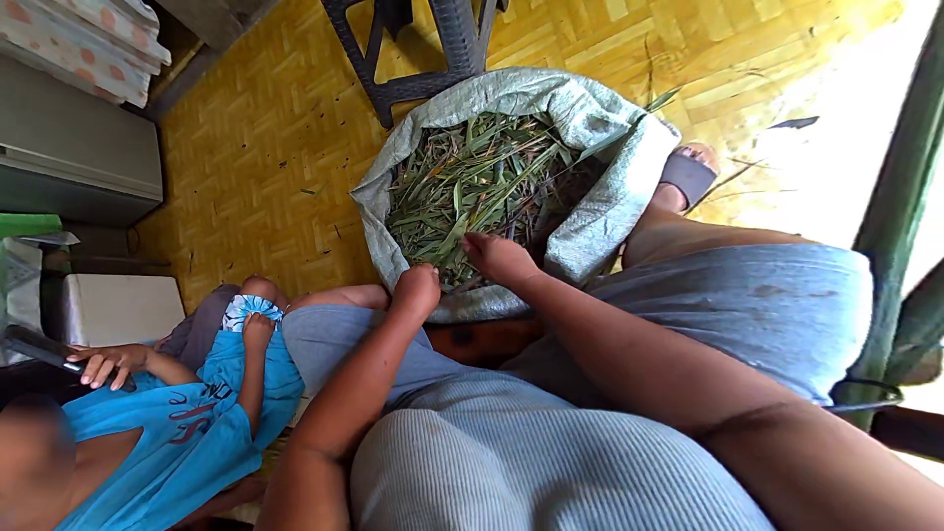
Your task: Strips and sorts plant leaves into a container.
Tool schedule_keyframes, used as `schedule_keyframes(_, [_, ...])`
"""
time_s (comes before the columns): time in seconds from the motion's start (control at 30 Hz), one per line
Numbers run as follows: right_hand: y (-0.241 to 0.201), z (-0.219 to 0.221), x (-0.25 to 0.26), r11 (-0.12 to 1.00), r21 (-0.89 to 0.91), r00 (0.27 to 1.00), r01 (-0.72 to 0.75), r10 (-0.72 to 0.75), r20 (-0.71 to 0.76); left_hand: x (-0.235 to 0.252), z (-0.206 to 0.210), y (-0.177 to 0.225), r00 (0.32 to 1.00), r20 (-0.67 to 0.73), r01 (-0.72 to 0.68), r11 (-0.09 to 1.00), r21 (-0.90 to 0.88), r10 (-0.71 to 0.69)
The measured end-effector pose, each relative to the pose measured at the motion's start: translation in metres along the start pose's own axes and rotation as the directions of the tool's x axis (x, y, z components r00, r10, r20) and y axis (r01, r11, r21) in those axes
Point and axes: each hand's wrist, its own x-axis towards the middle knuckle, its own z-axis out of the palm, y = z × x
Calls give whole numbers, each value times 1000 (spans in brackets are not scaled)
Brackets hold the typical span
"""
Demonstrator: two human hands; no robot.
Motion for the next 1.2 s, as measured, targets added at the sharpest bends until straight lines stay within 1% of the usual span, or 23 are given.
schedule_keyframes(0.1, [5,-10,5,979,141,985,-146,157,-72,-4,0,-9,1000,-5,5,999,-41,-6])
schedule_keyframes(0.13, [8,-11,7,963,204,975,-175,198,-100,-3,1,-13,1000,-10,5,998,-70,-6])
schedule_keyframes(0.2, [12,-12,10,921,345,963,-182,238,-126,-1,3,-20,1000,1,29,990,-138,-29])
schedule_keyframes(0.3, [5,-5,9,793,597,983,-118,181,-45,5,4,-24,997,29,76,971,-227,-71])
schedule_keyframes(0.37, [-3,-1,3,727,677,993,-115,105,57,8,4,-22,996,41,89,963,-254,-81])
schedule_keyframes(0.43, [-6,3,-1,708,698,990,-107,13,139,9,4,-19,996,36,83,960,-267,-76])
schedule_keyframes(0.47, [-7,4,-2,711,696,987,-103,-16,162,9,4,-17,998,20,67,967,-245,-64])
schedule_keyframes(0.6, [-10,6,-6,744,662,978,-90,-59,199,6,4,-3,999,-50,11,999,-39,-13])
schedule_keyframes(0.67, [-10,8,-7,711,694,974,-117,-55,221,7,8,0,998,-70,7,999,33,-4])
schedule_keyframes(0.73, [-10,9,-7,670,729,971,-144,-44,233,6,11,4,998,-61,12,997,72,-8])
schedule_keyframes(0.8, [-9,9,-6,640,747,969,-179,-18,247,4,12,8,999,-41,16,997,82,-12])
schedule_keyframes(0.9, [-7,11,-3,564,788,959,-245,24,281,1,11,10,1000,-25,5,998,68,-4])
schedule_keyframes(1.03, [-7,9,-4,480,829,951,-287,35,308,-2,9,6,1000,-28,-9,996,90,11])
schedule_keyframes(1.13, [-9,10,-5,462,831,943,-309,35,331,-3,11,0,999,-42,-14,995,94,18])
schedule_keyframes(1.2, [-9,11,-6,455,836,946,-306,45,322,-3,12,-1,999,-40,-15,996,93,19])
